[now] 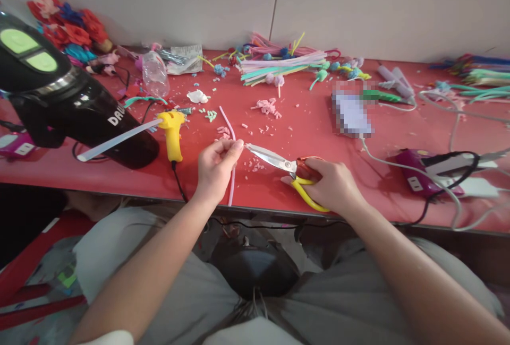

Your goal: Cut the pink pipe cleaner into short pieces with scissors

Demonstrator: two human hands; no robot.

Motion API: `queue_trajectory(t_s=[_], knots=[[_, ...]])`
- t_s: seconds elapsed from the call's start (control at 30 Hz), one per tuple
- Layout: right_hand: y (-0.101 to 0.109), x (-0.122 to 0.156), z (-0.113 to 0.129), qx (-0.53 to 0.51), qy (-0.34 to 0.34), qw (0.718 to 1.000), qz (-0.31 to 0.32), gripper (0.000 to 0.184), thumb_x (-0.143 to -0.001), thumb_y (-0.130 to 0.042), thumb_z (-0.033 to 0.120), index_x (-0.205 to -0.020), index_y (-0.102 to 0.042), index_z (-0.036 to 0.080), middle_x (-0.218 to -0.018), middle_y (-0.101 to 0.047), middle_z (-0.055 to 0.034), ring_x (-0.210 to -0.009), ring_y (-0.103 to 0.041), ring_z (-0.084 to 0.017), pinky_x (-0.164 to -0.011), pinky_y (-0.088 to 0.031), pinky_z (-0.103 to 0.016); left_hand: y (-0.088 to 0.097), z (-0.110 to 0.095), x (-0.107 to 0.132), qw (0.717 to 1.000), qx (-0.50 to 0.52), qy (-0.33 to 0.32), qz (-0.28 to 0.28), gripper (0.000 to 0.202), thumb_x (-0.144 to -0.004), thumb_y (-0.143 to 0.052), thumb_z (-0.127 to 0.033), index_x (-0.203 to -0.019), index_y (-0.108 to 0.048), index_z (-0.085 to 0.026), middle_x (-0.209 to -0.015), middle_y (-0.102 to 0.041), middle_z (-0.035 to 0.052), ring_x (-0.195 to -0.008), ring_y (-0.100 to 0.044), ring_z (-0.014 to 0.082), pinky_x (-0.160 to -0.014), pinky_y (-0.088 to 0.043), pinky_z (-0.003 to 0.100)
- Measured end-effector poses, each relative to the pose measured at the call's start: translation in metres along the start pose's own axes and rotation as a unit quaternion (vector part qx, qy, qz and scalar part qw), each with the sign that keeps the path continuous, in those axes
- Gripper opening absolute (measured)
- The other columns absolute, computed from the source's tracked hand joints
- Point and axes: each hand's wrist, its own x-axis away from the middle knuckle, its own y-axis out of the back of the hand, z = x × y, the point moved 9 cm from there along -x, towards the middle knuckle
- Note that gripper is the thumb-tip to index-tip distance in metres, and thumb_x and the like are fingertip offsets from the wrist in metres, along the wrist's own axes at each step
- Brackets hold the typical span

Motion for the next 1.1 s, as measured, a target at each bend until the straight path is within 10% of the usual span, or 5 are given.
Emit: queue_trajectory(t_s=[1.1], knots=[[-0.0005,-0.0006,-0.0027,0.042,-0.005,0.999,-0.009,0.055,-0.072,-0.063,0.064,-0.058,-0.028,0.024,-0.05,-0.034,0.0039,-0.045,-0.026,-0.011,-0.049,-0.022,-0.026,0.0002,0.0003,-0.0006,1.0,-0.011,0.004,-0.004,0.028,-0.079,-0.075,-0.041,-0.071,-0.063,-0.017,-0.057,-0.04,-0.0042,-0.052,-0.037,0.0073,-0.049,-0.027,0.024]])
